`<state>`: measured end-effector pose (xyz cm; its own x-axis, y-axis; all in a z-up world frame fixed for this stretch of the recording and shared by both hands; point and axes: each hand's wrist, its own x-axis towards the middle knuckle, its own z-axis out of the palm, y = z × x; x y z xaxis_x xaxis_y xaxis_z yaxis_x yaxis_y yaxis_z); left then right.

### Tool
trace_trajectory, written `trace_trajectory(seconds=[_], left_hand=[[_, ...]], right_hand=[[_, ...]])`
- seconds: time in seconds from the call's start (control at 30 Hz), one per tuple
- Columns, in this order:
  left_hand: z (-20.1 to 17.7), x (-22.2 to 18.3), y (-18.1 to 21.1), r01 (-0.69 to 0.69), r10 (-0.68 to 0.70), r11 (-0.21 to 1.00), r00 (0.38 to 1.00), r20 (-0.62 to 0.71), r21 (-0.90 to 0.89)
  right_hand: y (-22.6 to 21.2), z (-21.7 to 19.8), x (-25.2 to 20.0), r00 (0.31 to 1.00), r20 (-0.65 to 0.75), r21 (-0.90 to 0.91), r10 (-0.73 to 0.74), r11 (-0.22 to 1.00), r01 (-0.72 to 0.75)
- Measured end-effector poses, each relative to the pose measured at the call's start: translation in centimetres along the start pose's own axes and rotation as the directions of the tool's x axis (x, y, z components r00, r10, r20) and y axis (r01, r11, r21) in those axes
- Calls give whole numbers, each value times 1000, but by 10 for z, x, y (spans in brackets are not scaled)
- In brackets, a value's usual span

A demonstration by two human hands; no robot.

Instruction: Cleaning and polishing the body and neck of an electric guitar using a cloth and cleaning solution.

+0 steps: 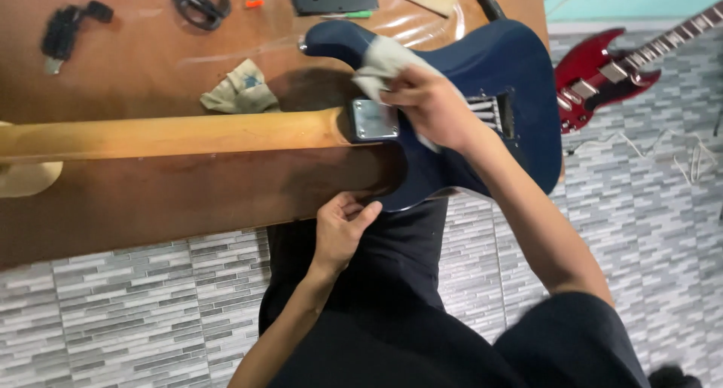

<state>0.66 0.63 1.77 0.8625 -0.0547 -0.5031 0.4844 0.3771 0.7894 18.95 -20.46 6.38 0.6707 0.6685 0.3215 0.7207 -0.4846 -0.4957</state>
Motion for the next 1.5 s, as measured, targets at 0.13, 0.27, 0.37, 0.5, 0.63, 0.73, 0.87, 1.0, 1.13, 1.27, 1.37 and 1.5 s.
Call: trace_trajectory(seconds=[0.13,0.27,0.37,0.5,0.63,0.73,0.87,1.0,1.13,1.27,1.37,1.5], left_hand=[[0,-3,5,1,-1,1000,1000,14,0],[-2,-3,8,-19,18,991,1000,4,134],[-1,-3,15,36,-36,991,999,-3,127],[4,-7,27,62,-61,985,998,-14,161],[-1,-5,21,39,-36,984,999,-17,177],[-4,-2,15,49,-52,992,998,23,115],[-1,-4,12,59,-64,981,998,20,182],[-2,-2,11,9,-11,995,1000,12,96],[-1,-5,9,45,-45,995,999,1,87],[-4,-1,7,106,-109,985,994,16,135],[-6,2,3,45,-47,993,999,19,108],[-7,-1,3,40,-41,999,998,56,13]], right_hand=[[-16,-8,6,993,-13,34,120,992,-120],[-21,-18,24,975,102,133,197,969,-209],[-20,-13,32,975,135,56,177,981,-186],[-48,-5,66,977,214,-21,17,1000,-13],[-26,-13,35,935,297,-110,195,979,-169],[-15,-5,26,968,172,-99,180,981,-165],[-26,11,42,988,122,-12,90,996,-89],[-12,-16,18,968,164,-14,189,982,-190],[-34,1,42,979,154,-7,134,991,-134],[-27,10,44,991,101,41,84,995,-88],[-11,4,19,991,30,6,128,992,-128],[-42,-7,-21,973,-171,-127,155,976,-177]])
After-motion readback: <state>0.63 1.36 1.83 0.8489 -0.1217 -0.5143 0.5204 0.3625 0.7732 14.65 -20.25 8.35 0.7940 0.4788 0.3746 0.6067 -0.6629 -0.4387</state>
